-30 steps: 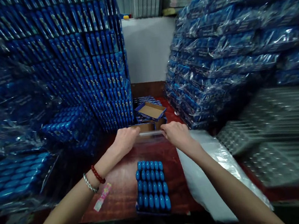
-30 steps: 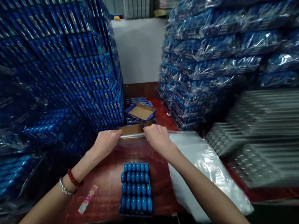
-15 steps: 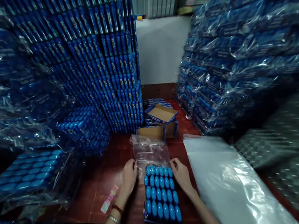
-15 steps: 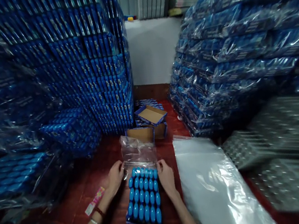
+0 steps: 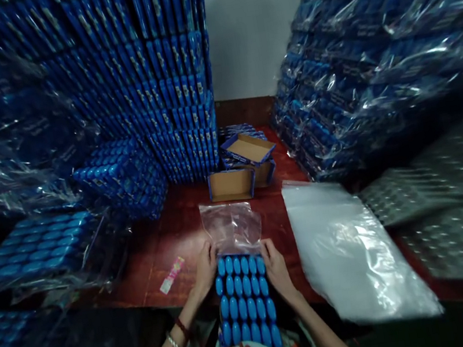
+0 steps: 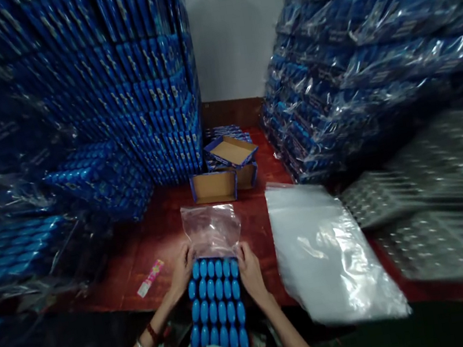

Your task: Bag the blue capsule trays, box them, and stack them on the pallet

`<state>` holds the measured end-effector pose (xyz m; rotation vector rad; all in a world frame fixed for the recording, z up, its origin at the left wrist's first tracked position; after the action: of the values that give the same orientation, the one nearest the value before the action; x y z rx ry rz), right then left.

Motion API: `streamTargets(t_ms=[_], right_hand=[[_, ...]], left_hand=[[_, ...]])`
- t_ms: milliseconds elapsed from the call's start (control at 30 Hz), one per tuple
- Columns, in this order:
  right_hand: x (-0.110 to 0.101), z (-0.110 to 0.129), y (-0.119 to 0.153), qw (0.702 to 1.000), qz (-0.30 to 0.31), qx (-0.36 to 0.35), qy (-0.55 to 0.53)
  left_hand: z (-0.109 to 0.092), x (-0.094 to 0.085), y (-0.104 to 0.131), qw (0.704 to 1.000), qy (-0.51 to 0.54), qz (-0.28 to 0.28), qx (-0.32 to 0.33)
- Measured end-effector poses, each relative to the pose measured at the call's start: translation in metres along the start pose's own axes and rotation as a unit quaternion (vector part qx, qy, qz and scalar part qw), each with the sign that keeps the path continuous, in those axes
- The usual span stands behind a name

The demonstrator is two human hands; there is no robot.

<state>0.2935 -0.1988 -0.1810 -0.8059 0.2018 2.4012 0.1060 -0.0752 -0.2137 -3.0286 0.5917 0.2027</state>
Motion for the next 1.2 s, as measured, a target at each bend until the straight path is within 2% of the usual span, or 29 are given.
streamTargets(t_ms=[167,300,433,533,600,667,767,833,900,967,1100,1200], right_hand=[[0.003,-0.019,-0.021,0.997,-0.029,0.065,0.012],[0.003,-0.019,-0.009,0.998,-0.016,0.055,0.031],[0.002,-0.017,0.014,0.996,0.039,0.050,0.067],[-0.003,-0.013,0.021,0.988,0.063,0.041,0.134],[-0.010,-0.008,0.017,0.978,0.061,0.033,0.196],[-0.020,0.000,0.009,0.973,0.036,0.015,0.229],[-0.026,0.022,-0.003,0.981,0.009,-0.055,0.187],[-0.021,0.029,-0.006,0.986,0.019,-0.081,0.143],[-0.014,0.027,-0.005,0.992,0.015,-0.060,0.106],[-0.011,0.021,-0.001,0.996,-0.011,-0.023,0.080],[-0.007,0.016,0.005,0.997,-0.031,0.008,0.069],[-0.007,0.017,0.005,0.998,-0.013,0.014,0.068]], left_hand=[[0.002,-0.001,-0.006,0.999,0.021,-0.009,-0.026],[-0.009,-0.004,0.012,1.000,0.010,0.020,-0.020],[-0.013,-0.007,0.034,0.991,-0.101,0.088,-0.019],[-0.010,-0.013,0.036,0.978,-0.183,0.094,-0.038],[-0.016,-0.016,0.030,0.978,-0.192,0.082,-0.017],[-0.030,-0.015,0.021,0.984,-0.159,0.068,0.033],[-0.045,-0.007,0.013,0.992,-0.088,0.064,0.069],[-0.048,-0.006,0.012,0.995,-0.074,0.032,0.065],[-0.049,-0.006,0.016,0.995,-0.078,-0.010,0.069],[-0.049,-0.005,0.021,0.994,-0.080,-0.025,0.075],[-0.047,-0.003,0.023,0.995,-0.071,-0.001,0.067],[-0.044,-0.004,0.015,0.999,-0.030,-0.002,0.019]])
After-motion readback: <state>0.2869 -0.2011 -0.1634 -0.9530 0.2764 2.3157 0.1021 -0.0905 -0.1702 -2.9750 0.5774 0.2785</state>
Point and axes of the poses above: each hand's wrist, its own y-axis away from the middle knuckle, its own x-axis out of the palm, z = x × y, the point moved 9 cm from there along -y, towards the middle knuckle, and after that the axes turned 13 degrees about y, right-handed, at the moved point
